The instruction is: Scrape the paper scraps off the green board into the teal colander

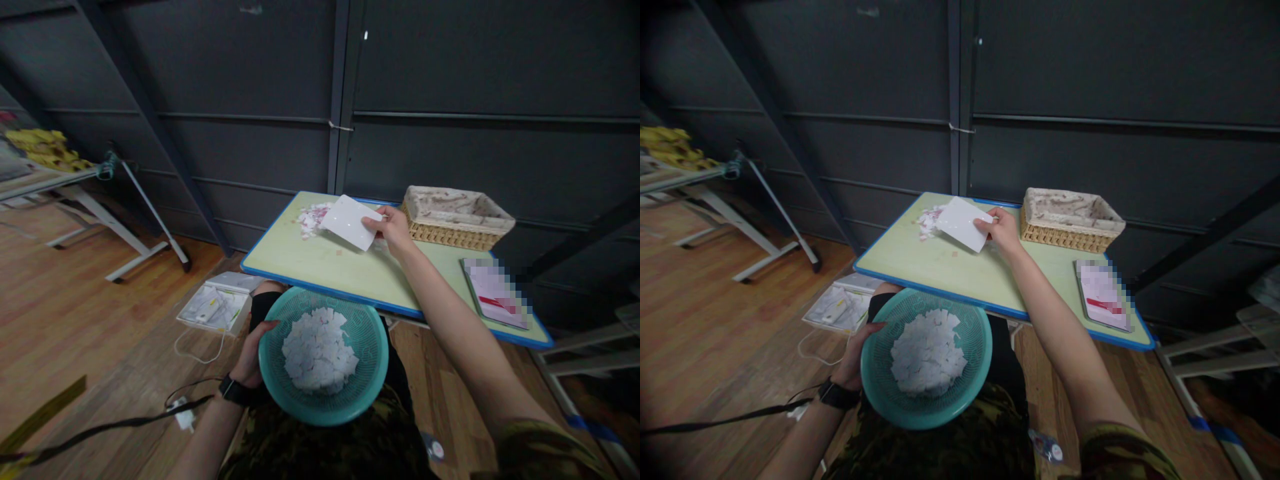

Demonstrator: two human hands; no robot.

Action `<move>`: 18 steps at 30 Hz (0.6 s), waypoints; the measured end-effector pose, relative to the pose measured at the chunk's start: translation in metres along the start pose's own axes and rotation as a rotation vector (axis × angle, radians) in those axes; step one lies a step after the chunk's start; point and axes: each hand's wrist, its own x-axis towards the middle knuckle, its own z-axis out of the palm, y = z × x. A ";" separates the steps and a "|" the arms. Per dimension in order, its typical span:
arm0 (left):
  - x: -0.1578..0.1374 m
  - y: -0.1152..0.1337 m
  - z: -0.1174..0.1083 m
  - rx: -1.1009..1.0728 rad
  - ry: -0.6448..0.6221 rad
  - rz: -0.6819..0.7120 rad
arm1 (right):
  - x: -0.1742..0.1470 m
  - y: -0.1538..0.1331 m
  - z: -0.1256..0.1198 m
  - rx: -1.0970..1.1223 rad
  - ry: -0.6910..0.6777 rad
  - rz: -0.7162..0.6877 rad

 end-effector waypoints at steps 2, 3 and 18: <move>0.000 0.000 0.000 0.012 -0.009 -0.002 | 0.003 0.001 -0.004 -0.001 0.008 -0.004; 0.001 0.000 -0.001 0.012 -0.012 -0.003 | 0.005 0.001 -0.007 -0.010 0.019 -0.010; 0.005 -0.002 -0.004 -0.014 -0.019 -0.010 | 0.002 0.005 -0.002 -0.127 -0.058 -0.076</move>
